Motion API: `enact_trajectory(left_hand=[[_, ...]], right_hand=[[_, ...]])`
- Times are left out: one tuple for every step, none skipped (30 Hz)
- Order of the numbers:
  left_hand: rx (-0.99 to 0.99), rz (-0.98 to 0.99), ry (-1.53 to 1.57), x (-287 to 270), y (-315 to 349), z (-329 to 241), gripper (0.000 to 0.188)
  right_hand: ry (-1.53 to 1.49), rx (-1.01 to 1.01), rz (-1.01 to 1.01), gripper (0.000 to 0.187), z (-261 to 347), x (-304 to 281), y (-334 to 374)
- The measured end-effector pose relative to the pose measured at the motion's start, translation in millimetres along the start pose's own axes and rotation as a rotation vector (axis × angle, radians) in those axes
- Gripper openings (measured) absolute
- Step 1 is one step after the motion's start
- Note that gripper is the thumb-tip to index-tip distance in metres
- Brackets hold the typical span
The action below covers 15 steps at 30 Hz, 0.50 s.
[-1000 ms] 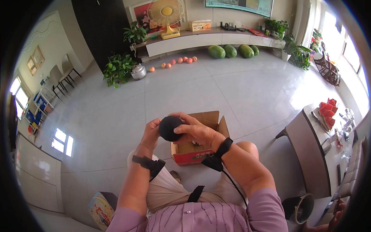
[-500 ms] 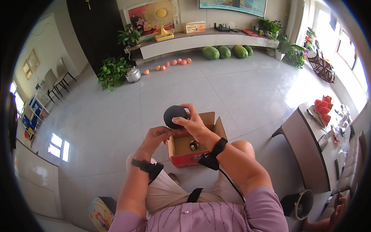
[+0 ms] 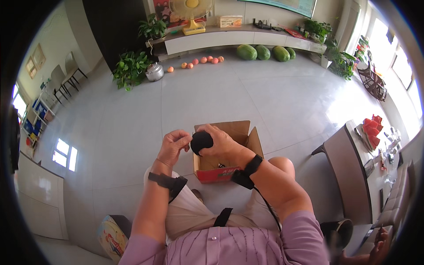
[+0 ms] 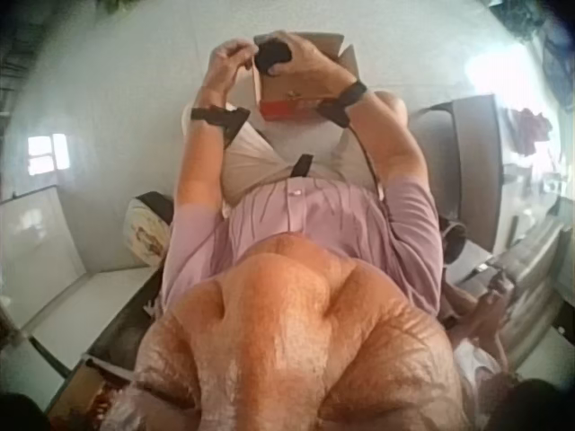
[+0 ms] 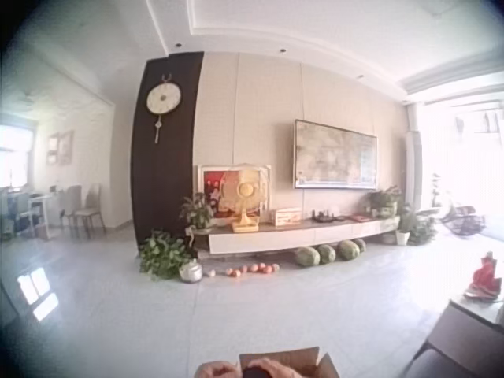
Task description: Winding thread around a black circular object while seated.
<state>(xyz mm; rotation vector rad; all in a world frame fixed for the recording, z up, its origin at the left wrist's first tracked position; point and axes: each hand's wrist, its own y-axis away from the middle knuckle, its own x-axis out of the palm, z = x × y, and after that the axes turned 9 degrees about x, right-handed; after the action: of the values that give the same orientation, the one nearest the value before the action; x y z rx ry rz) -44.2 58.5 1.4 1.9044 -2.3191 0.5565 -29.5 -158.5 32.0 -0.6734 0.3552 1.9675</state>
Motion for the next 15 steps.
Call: enact_trajectory(left_hand=[[-0.003,-0.011,0.003,0,-1,1,0.008],[-0.002,-0.002,-0.068,0,-3,1,0.010],[0.001,0.006,-0.142,-1,-3,1,0.011],[-0.010,-0.001,-0.146,-2,-3,3,0.014],[-0.011,-0.010,-0.147,-4,-2,3,0.014],[-0.014,-0.018,-0.152,-4,-3,3,0.015],[-0.018,-0.024,-0.156,-4,-4,3,0.017],[-0.018,-0.028,-0.155,-4,-5,4,0.017],[-0.033,-0.046,-0.132,-5,-6,4,0.018],[-0.047,-0.064,-0.108,-5,-7,5,0.019],[-0.047,-0.068,-0.108,-6,-7,9,0.019],[-0.032,-0.089,-0.085,-6,-9,13,0.018],[-0.017,-0.109,-0.062,-8,-10,17,0.017],[-0.016,-0.111,-0.064,-10,-10,20,0.017],[-0.034,-0.103,-0.073,-9,-11,22,0.016]], right_hand=[[-0.107,-0.010,0.136,0.066,1,0,0],[-0.107,-0.009,0.147,0.066,3,-2,1],[-0.272,0.112,0.269,0.065,8,-4,1],[-0.436,0.235,0.391,0.065,10,-5,1],[-0.436,0.234,0.400,0.065,10,-5,0],[-0.500,0.253,0.413,0.065,8,-5,0],[-0.564,0.272,0.424,0.064,8,-6,0],[-0.562,0.273,0.427,0.064,9,-7,1],[-0.641,0.303,0.429,0.065,14,-10,2],[-0.719,0.332,0.430,0.066,18,-11,2],[-0.718,0.332,0.434,0.066,20,-11,2],[-0.780,0.306,0.432,0.064,22,-11,2],[-0.843,0.279,0.431,0.063,24,-11,1],[-0.843,0.278,0.433,0.063,26,-12,1],[-0.908,0.261,0.412,0.063,29,-15,1]])
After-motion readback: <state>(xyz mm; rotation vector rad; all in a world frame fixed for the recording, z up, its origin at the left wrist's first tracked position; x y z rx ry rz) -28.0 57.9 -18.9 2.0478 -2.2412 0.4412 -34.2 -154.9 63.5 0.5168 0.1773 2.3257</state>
